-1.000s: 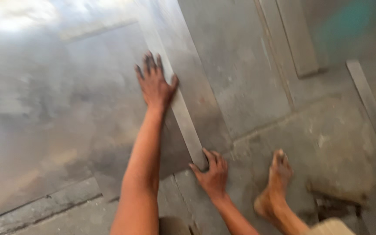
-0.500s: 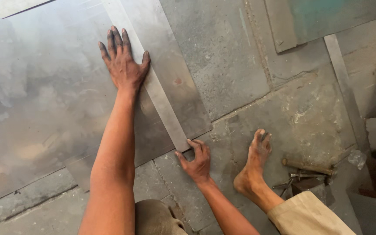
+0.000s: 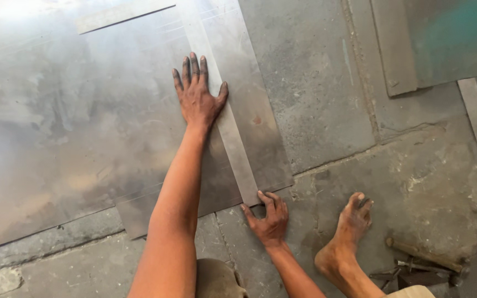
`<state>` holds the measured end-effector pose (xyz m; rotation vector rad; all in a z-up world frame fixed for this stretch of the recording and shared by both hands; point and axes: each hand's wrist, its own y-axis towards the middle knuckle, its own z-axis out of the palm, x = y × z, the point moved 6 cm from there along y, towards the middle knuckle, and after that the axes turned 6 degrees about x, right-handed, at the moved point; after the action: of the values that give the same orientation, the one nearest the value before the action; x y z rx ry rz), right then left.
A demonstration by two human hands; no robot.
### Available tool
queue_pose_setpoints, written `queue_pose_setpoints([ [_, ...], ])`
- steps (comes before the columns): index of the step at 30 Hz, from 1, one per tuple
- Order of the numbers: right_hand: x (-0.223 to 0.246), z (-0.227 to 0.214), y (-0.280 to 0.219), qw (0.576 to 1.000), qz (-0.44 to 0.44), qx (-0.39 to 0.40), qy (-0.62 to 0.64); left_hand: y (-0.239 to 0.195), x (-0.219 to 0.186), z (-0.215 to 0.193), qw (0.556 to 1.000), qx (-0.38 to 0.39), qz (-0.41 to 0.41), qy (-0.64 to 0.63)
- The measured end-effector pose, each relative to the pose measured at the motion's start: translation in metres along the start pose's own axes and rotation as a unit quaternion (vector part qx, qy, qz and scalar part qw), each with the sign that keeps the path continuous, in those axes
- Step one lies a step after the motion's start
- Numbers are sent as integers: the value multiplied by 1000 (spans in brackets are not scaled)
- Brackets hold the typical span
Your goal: The person uses a square ruler and a marker to draw lines on a large metal sheet while working on the floor, assisted by another person who holds the ruler in place.
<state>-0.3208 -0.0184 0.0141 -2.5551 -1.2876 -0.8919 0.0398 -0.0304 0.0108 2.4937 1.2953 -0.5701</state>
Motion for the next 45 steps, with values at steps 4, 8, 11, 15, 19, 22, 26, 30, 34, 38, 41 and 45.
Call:
queue_pose_setpoints([
  [4, -1, 5, 0, 1000, 8, 5, -3, 2, 3, 6, 1000, 0, 5, 30],
  [8, -3, 2, 0, 1000, 14, 8, 4, 2, 7, 8, 1000, -5, 1, 14],
  [11, -2, 4, 1, 1000, 11, 10, 6, 4, 6, 6, 1000, 1, -4, 12],
  [15, -4, 7, -1, 1000, 18, 23, 0, 4, 5, 7, 1000, 6, -7, 27],
  [19, -3, 4, 0, 1000, 6, 11, -7, 2, 3, 4, 1000, -4, 5, 13],
  [22, -3, 5, 0, 1000, -1, 6, -14, 1, 7, 8, 1000, 5, 12, 13],
  [26, 1, 2, 1, 1000, 1, 5, -3, 2, 9, 9, 1000, -2, 21, 4],
  [30, 2, 2, 4, 1000, 14, 14, 5, 2, 9, 10, 1000, 0, 19, 0],
  [34, 1, 1, 4, 1000, 18, 15, 11, 2, 8, 9, 1000, 3, 19, 1],
  [38, 3, -1, 3, 1000, 10, 9, -1, 0, 5, 6, 1000, -3, 23, 6],
  [41, 4, -1, 6, 1000, 7, 6, -1, -6, 2, 4, 1000, -6, 23, 2],
  [45, 2, 1, 4, 1000, 8, 13, 4, -14, 0, 10, 1000, -6, 21, 13],
])
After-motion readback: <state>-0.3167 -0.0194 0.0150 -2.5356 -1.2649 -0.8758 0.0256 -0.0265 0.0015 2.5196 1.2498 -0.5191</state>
